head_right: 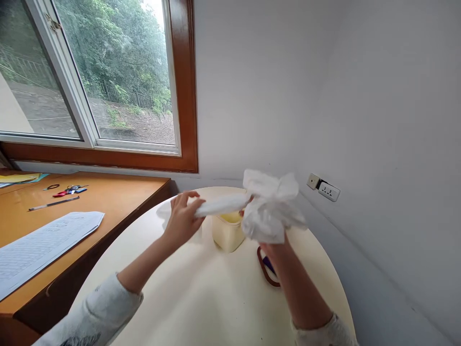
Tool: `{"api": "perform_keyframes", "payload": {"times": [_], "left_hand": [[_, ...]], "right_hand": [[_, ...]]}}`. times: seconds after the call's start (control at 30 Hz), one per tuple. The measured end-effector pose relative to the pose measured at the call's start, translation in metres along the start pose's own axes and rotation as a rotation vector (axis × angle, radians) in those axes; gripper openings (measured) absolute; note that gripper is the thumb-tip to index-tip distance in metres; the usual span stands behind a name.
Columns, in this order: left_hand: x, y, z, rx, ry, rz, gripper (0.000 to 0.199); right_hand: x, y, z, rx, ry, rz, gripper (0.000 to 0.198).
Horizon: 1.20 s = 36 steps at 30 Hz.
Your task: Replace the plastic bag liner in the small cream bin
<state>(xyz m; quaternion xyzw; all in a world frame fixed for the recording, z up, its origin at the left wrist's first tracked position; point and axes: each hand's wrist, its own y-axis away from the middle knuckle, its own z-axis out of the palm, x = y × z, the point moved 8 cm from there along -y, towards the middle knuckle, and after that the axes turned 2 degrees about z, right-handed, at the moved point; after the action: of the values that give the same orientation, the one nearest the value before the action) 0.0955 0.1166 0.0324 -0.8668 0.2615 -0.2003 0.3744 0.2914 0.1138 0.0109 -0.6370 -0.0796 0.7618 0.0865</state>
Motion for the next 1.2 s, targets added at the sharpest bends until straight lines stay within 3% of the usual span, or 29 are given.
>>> {"api": "perform_keyframes", "payload": {"times": [0.1,0.17,0.27,0.33,0.47,0.57,0.67,0.7,0.77,0.87,1.1,1.2], "left_hand": [[-0.001,-0.048,-0.016,0.123,0.070,-0.147,0.033],[0.003,-0.075,-0.013,0.140,0.220,-0.210,0.040],[0.011,-0.096,0.009,0.087,0.436,-0.246,0.044],[0.014,-0.097,0.034,-0.008,0.492,-0.249,0.041],[0.011,-0.078,0.083,-0.202,0.483,-0.243,0.029],[0.004,-0.064,0.100,-0.252,0.424,-0.246,0.033],[-0.003,-0.057,0.093,-0.198,0.298,-0.256,0.058],[-0.003,-0.056,0.087,-0.167,0.231,-0.247,0.059],[0.003,-0.052,0.078,-0.178,0.108,-0.180,0.044],[0.020,-0.041,0.081,-0.348,0.066,-0.030,0.021],[0.031,-0.027,0.109,-0.655,0.100,0.050,0.047],[0.029,-0.030,0.119,-0.741,0.095,0.031,0.046]], "right_hand": [[-0.062,-0.022,-0.016,0.042,-0.257,-0.230,0.020],[-0.096,-0.029,-0.023,0.098,-0.285,-0.342,0.013],[-0.126,-0.036,-0.025,0.138,-0.213,-0.417,0.014],[-0.129,-0.041,-0.026,0.143,-0.187,-0.433,0.014],[-0.104,-0.055,-0.035,0.127,-0.129,-0.363,0.019],[-0.078,-0.065,-0.041,0.123,-0.090,-0.303,0.024],[-0.062,-0.074,-0.045,0.136,-0.071,-0.271,0.028],[-0.058,-0.077,-0.045,0.145,-0.059,-0.257,0.030],[-0.054,-0.084,-0.045,0.162,-0.029,-0.236,0.031],[-0.049,-0.093,-0.041,0.176,0.012,-0.209,0.031],[-0.011,-0.112,-0.029,0.120,0.108,-0.081,0.018],[0.006,-0.113,-0.029,0.101,0.164,-0.054,0.014]]}}
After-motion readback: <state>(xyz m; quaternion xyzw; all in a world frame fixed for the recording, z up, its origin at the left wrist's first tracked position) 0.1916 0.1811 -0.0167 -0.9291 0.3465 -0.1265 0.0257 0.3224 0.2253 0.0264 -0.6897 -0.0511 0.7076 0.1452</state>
